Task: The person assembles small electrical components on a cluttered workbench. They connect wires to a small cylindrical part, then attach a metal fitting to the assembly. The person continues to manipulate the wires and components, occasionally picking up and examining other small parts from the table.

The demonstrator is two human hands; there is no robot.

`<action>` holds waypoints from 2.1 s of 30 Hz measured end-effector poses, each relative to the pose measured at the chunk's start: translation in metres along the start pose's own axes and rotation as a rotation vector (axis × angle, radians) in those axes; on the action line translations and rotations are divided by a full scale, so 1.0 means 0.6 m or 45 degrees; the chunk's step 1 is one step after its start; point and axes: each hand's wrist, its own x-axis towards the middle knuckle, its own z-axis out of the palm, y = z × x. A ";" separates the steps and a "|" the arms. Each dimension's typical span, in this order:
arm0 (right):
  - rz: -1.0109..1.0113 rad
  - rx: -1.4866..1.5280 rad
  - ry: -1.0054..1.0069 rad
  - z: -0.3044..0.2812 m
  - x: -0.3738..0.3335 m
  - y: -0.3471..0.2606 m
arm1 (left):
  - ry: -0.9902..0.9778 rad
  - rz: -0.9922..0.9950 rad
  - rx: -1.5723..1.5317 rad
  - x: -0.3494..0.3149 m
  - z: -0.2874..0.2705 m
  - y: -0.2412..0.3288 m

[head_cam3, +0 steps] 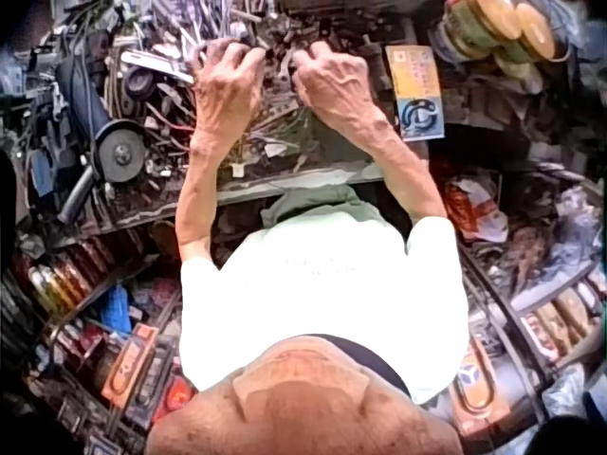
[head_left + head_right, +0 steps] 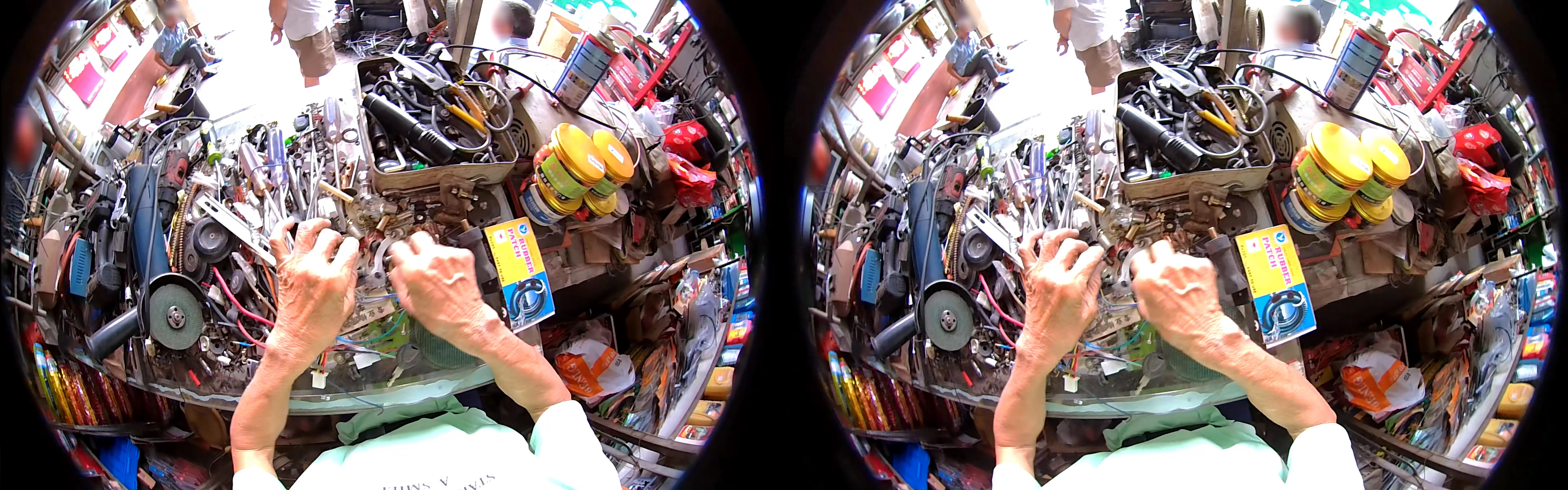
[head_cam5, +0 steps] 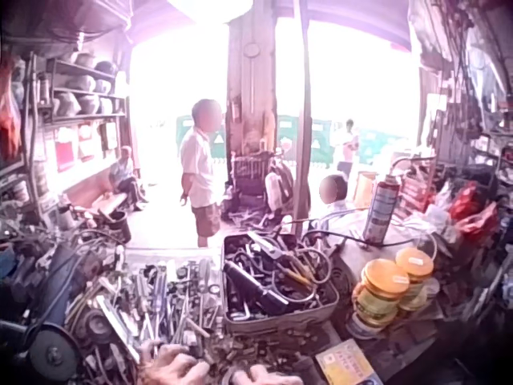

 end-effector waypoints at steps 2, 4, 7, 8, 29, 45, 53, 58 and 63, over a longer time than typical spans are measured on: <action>-0.044 0.124 -0.004 -0.001 -0.002 -0.012 | -0.043 0.093 -0.041 0.027 -0.012 -0.001; -0.078 0.205 0.016 -0.008 -0.010 -0.015 | -0.031 0.190 -0.121 0.060 -0.007 -0.003; -0.110 0.230 -0.039 -0.028 -0.022 -0.016 | -0.098 0.285 -0.148 0.091 0.030 -0.014; -0.110 0.242 -0.058 -0.038 -0.026 -0.012 | -0.174 0.284 -0.105 0.094 0.038 -0.018; -0.159 0.450 0.261 -0.035 -0.068 0.025 | -0.226 0.202 -0.306 0.110 0.028 -0.019; -0.104 0.474 0.246 -0.034 -0.072 0.034 | -0.339 0.153 -0.087 0.088 0.002 -0.002; -0.109 0.474 0.255 -0.029 -0.073 0.033 | -0.235 0.077 -0.179 0.104 0.015 -0.009; -0.097 0.487 0.260 -0.028 -0.071 0.032 | -0.272 0.137 -0.147 0.102 0.051 -0.003; -0.075 0.510 0.263 -0.033 -0.070 0.028 | -0.281 0.076 -0.101 0.101 0.051 0.000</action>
